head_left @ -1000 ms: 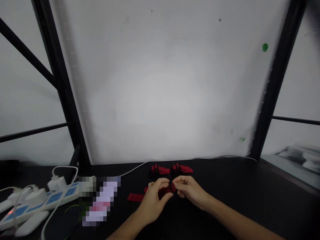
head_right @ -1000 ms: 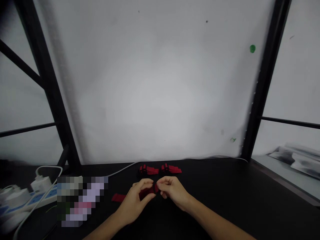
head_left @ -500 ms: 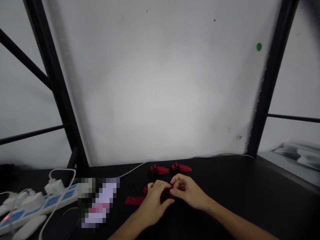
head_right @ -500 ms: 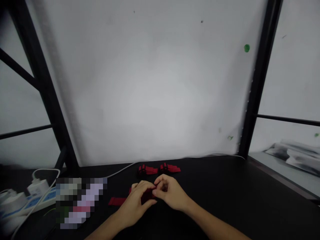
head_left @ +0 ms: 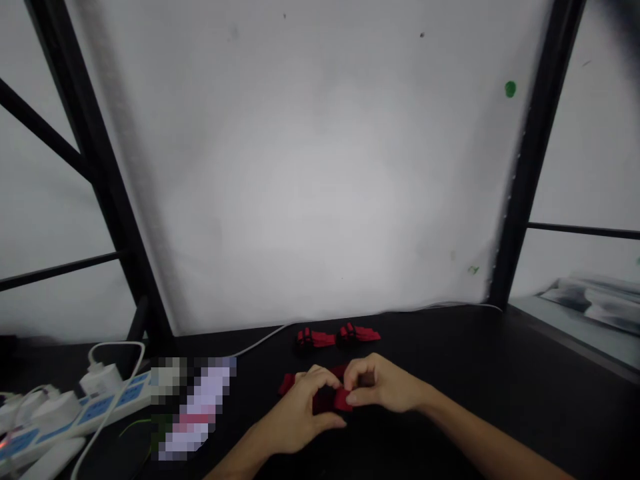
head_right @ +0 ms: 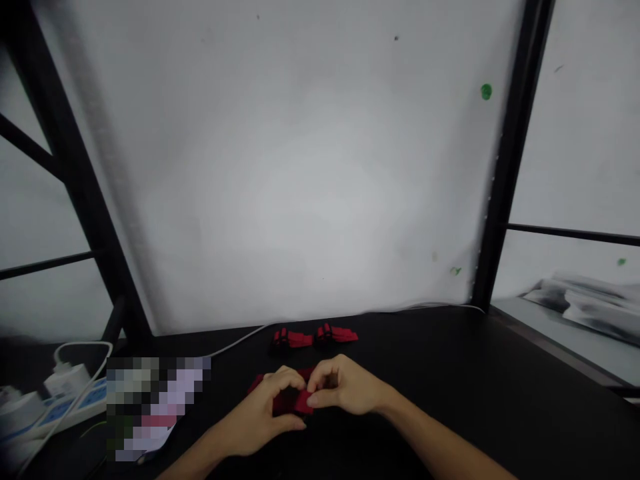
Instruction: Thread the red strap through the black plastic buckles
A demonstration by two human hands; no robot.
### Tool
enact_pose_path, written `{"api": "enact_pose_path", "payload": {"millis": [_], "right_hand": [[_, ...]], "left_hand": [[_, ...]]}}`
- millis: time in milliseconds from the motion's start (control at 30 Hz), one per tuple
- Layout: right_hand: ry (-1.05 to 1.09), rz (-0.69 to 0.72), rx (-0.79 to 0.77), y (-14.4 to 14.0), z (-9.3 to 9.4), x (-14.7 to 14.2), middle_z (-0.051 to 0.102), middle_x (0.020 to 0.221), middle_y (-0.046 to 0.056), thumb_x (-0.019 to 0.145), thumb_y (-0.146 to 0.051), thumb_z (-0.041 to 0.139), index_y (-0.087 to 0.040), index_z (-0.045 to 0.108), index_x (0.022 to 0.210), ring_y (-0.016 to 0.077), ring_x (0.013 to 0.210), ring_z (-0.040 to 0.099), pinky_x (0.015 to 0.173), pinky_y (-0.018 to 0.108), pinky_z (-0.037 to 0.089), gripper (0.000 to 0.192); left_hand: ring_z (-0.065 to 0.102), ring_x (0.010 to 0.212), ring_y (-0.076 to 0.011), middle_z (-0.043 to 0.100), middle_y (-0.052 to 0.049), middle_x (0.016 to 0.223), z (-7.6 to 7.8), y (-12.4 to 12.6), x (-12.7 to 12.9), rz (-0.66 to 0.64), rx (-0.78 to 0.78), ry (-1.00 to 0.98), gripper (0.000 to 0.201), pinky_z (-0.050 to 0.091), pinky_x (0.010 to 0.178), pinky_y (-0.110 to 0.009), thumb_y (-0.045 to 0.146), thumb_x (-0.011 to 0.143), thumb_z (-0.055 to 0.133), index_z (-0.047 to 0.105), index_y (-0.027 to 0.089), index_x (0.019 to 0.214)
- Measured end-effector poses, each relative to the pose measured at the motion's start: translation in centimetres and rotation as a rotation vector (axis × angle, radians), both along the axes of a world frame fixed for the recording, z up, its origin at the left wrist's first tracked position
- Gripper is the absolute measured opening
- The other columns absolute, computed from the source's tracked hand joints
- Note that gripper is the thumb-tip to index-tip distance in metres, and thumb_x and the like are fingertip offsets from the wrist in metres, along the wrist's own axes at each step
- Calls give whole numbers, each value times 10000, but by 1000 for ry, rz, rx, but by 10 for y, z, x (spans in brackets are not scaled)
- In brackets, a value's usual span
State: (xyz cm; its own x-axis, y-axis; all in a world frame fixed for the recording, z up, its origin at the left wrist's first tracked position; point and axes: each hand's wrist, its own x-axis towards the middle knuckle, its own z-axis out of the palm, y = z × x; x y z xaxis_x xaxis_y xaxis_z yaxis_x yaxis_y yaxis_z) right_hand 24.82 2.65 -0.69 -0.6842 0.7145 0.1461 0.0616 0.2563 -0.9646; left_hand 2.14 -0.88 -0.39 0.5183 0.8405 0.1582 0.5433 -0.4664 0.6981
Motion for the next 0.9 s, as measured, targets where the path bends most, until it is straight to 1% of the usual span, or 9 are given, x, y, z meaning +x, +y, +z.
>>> {"api": "enact_pose_path", "payload": {"millis": [133, 233, 333, 467, 533, 667, 767, 833, 900], "right_hand": [[34, -89, 107, -6, -4, -12, 529, 914, -6, 700, -402, 807, -242, 772, 811, 127, 767, 519, 737, 265, 437, 198], [-9, -126, 183, -7, -1, -12, 533, 952, 6, 714, -411, 798, -261, 783, 825, 150, 832, 530, 746, 269, 444, 187], [-57, -172, 326, -9, 6, -7, 564, 1011, 23, 747, -387, 775, -267, 790, 824, 163, 852, 539, 754, 283, 453, 144], [-159, -299, 563, -18, 11, -6, 592, 1186, 59, 828, -386, 692, -287, 801, 884, 214, 955, 565, 876, 360, 461, 157], [-207, -379, 616, -22, 9, -9, 597, 1246, 73, 843, -432, 671, -293, 801, 915, 251, 1017, 571, 924, 398, 453, 204], [-235, -495, 588, -26, 3, -20, 635, 1244, 87, 873, -481, 624, -297, 804, 919, 291, 1092, 573, 994, 441, 420, 261], [-179, -551, 448, -23, 1, -22, 636, 1210, 95, 770, -473, 739, -258, 793, 873, 294, 1087, 580, 953, 409, 460, 245], [-122, -548, 318, -18, 0, -21, 655, 1117, 90, 689, -437, 807, -229, 759, 912, 266, 1004, 614, 886, 371, 498, 308], [-92, -472, 240, -14, -2, -18, 671, 1025, 70, 690, -419, 803, -214, 737, 906, 237, 938, 631, 858, 350, 502, 305]], "left_hand": [[551, 948, -193, 596, 1, 999, 2, -2, 3, -41, -67, -119, 344, 414, 888, -314, 249, 710, 814, 651, 235, 1012], [560, 944, -182, 595, 5, 984, 4, -1, 5, -57, -97, -204, 312, 427, 886, -294, 205, 714, 803, 663, 219, 993], [568, 942, -182, 604, 4, 978, 5, 0, 6, -31, -98, -244, 290, 433, 883, -291, 180, 723, 786, 671, 214, 986], [580, 950, -203, 633, -11, 975, 3, 1, 9, 72, 1, -206, 242, 430, 888, -318, 177, 732, 772, 673, 218, 948], [582, 969, -220, 648, -24, 989, 1, 1, 12, 115, 78, -172, 224, 422, 899, -343, 200, 747, 770, 664, 224, 943], [573, 1019, -257, 669, -40, 1016, -2, 0, 16, 163, 197, -106, 239, 395, 930, -407, 234, 763, 773, 650, 243, 967], [560, 1053, -274, 680, -44, 1049, -2, -2, 16, 154, 233, -89, 241, 384, 937, -426, 277, 788, 761, 650, 259, 1000], [545, 1079, -277, 683, -44, 1074, -1, -4, 15, 124, 263, -90, 257, 380, 933, -418, 288, 800, 756, 646, 269, 1032], [524, 1108, -282, 680, -43, 1101, 0, -6, 15, 92, 304, -83, 285, 374, 934, -411, 294, 805, 758, 637, 281, 1062]]}}
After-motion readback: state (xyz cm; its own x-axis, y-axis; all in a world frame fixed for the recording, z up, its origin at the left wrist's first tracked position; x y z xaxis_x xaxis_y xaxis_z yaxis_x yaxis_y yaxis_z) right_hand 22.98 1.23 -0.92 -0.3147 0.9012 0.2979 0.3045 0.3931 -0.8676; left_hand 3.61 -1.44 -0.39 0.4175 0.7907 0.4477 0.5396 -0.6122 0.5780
